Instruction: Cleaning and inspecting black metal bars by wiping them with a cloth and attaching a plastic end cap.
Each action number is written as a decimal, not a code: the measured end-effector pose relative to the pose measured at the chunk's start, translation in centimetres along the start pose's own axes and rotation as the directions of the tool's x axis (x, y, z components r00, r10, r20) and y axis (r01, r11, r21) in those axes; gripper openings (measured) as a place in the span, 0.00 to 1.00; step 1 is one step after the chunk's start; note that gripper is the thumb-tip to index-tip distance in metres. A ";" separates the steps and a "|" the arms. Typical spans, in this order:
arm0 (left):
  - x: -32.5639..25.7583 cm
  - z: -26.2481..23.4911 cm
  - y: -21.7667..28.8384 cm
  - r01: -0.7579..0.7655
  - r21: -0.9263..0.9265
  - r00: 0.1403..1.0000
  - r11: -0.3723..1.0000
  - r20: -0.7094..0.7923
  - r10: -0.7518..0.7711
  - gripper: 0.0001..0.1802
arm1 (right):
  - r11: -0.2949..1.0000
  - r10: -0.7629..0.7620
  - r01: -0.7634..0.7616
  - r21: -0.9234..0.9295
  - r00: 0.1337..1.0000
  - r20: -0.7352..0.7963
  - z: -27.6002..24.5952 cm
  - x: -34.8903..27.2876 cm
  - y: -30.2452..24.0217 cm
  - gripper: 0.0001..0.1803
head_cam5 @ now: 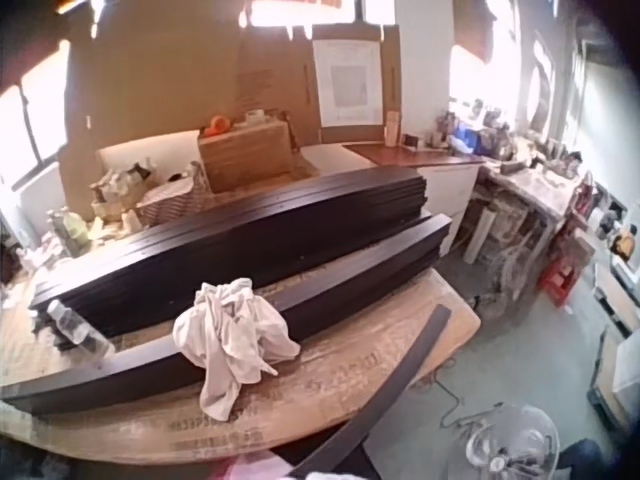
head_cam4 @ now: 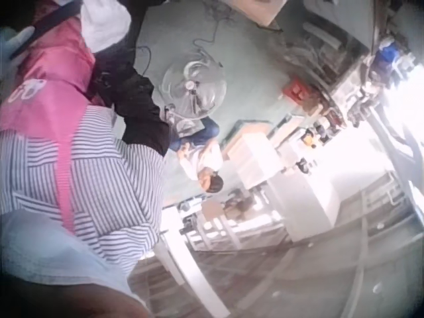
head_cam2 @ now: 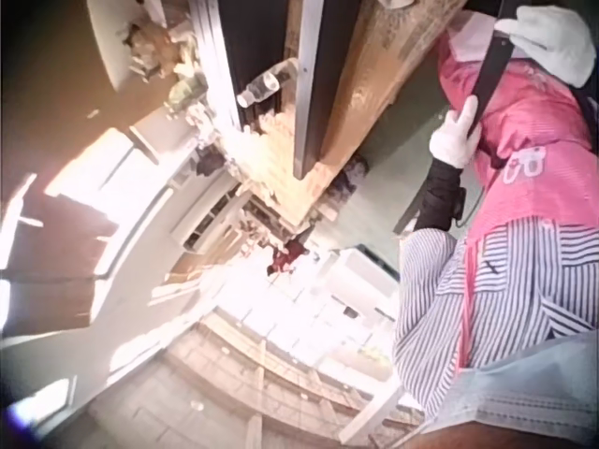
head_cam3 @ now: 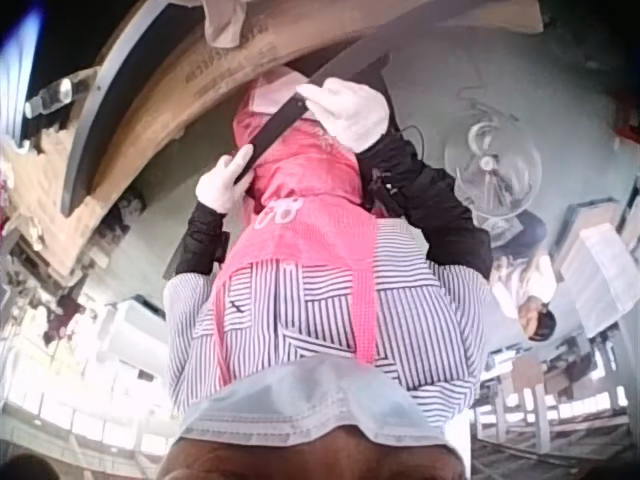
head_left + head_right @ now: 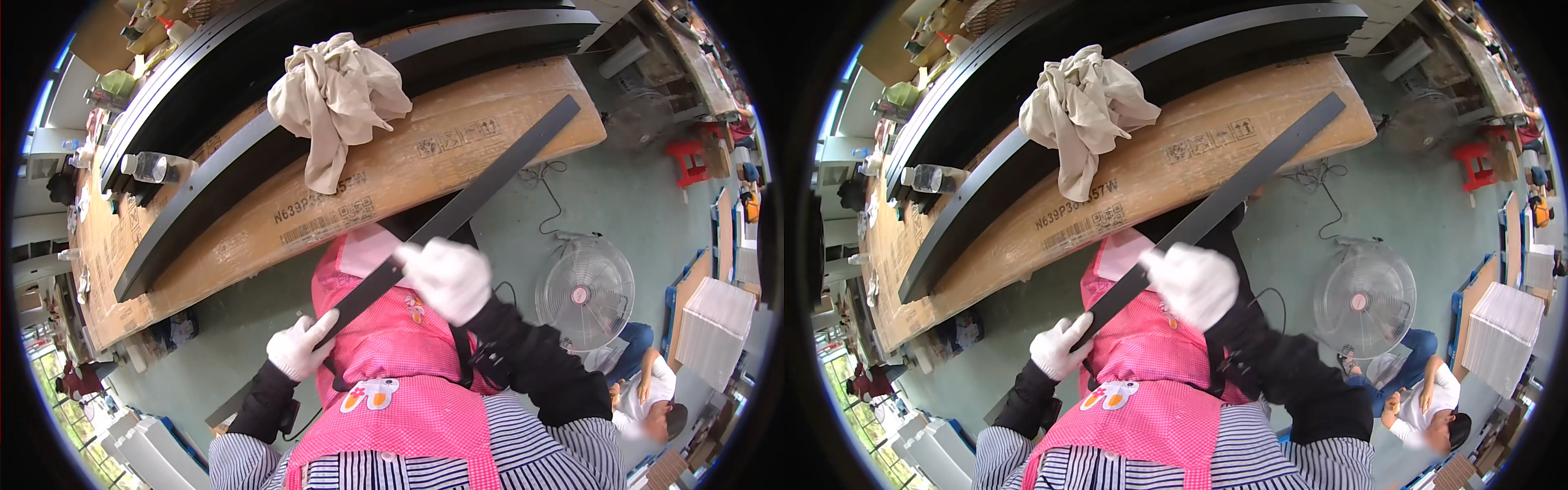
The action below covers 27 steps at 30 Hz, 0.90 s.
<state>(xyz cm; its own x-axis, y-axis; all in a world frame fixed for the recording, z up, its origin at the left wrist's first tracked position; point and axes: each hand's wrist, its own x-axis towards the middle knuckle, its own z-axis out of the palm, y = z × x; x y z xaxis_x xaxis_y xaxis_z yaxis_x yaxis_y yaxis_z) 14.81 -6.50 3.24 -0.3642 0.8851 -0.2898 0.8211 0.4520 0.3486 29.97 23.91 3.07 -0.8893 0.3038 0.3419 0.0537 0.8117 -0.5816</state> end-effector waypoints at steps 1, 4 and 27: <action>-1.0 0.0 -0.4 0.001 0.026 1.000 1.000 0.006 -0.001 0.32 | 1.000 0.020 -0.020 -0.022 0.999 0.031 1.1 -1.0 -1.2 0.13; -3.3 -0.3 -1.1 0.000 0.068 1.000 0.998 -0.005 0.000 0.28 | 0.997 0.064 -0.068 0.038 0.993 0.097 2.1 -2.0 -0.1 0.14; -5.3 0.7 -3.3 0.064 0.091 0.996 0.994 0.055 -0.070 0.31 | 0.843 0.084 -0.198 -0.501 0.967 -0.241 -4.8 2.9 12.5 0.01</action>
<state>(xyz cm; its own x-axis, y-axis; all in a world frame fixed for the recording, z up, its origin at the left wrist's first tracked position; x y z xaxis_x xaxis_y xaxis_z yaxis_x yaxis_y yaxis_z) 14.36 -12.75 3.02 -0.3957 0.8440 -0.3621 0.8326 0.4961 0.2464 30.28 37.33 0.33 -0.7458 0.4818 0.4600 0.4486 0.8738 -0.1878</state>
